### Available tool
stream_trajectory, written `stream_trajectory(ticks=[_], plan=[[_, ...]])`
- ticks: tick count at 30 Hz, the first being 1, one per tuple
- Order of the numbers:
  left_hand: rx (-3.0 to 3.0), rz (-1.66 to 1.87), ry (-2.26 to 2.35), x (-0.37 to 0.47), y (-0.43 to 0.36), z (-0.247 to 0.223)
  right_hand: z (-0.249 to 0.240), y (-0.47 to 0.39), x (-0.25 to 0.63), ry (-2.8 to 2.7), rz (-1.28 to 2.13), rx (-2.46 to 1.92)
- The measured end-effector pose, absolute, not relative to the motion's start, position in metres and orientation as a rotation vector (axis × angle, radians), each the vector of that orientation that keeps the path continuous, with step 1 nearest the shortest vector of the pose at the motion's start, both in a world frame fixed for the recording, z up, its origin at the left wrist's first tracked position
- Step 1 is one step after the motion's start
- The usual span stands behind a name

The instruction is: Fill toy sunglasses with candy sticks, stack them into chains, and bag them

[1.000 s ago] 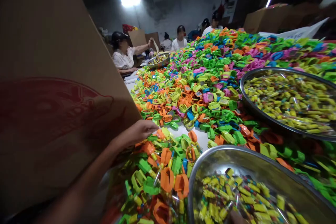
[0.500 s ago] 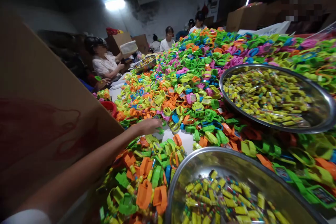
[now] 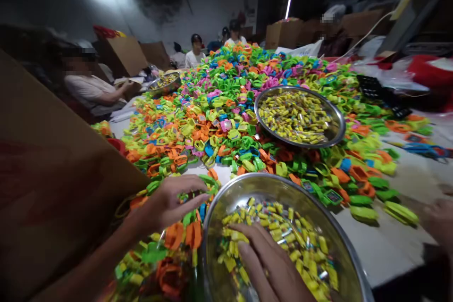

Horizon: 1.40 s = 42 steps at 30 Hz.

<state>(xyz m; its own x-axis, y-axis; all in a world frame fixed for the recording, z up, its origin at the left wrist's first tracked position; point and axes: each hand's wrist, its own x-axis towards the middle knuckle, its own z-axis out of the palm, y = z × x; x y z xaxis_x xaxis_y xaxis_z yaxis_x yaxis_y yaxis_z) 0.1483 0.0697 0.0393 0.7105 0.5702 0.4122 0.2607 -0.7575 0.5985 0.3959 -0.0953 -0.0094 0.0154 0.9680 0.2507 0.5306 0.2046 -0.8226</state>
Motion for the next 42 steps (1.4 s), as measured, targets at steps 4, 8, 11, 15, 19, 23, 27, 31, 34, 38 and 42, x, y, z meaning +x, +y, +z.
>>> stream_trajectory(ticks=[4, 8, 11, 15, 19, 23, 27, 31, 34, 38, 42], plan=[[2.413, 1.016, 0.646, 0.154, 0.000, 0.040, 0.016, -0.097, 0.367, -1.637, 0.712, -1.375], [2.421, 1.227, 0.670, 0.150, -0.040, 0.034, 0.025, -0.110, 0.352, -1.696, 0.718, -1.344], [2.416, 1.309, 0.709, 0.144, -0.054, 0.031, 0.028, -0.119, 0.347, -1.760, 0.722, -1.309], [2.432, 1.376, 0.745, 0.137, -0.065, 0.027, 0.032, -0.125, 0.340, -1.835, 0.715, -1.300], [2.546, 1.392, 0.762, 0.132, -0.071, 0.023, 0.033, -0.124, 0.335, -1.864, 0.720, -1.333], [2.786, 1.260, 0.818, 0.130, -0.076, 0.022, 0.020, -0.125, 0.338, -1.861, 0.726, -1.309], [2.835, 1.179, 0.852, 0.131, -0.082, 0.019, -0.002, -0.128, 0.349, -1.830, 0.668, -1.368], [2.804, 1.135, 0.908, 0.136, -0.085, 0.010, -0.004, -0.126, 0.356, -1.827, 0.720, -1.322], [2.776, 1.163, 0.952, 0.139, -0.085, 0.006, 0.003, -0.122, 0.359, -1.829, 0.753, -1.298], [2.727, 1.190, 0.996, 0.141, -0.083, 0.005, 0.000, -0.120, 0.363, -1.858, 0.763, -1.300], [2.727, 1.186, 0.953, 0.141, -0.083, 0.006, -0.007, -0.121, 0.364, -1.868, 0.757, -1.347]])
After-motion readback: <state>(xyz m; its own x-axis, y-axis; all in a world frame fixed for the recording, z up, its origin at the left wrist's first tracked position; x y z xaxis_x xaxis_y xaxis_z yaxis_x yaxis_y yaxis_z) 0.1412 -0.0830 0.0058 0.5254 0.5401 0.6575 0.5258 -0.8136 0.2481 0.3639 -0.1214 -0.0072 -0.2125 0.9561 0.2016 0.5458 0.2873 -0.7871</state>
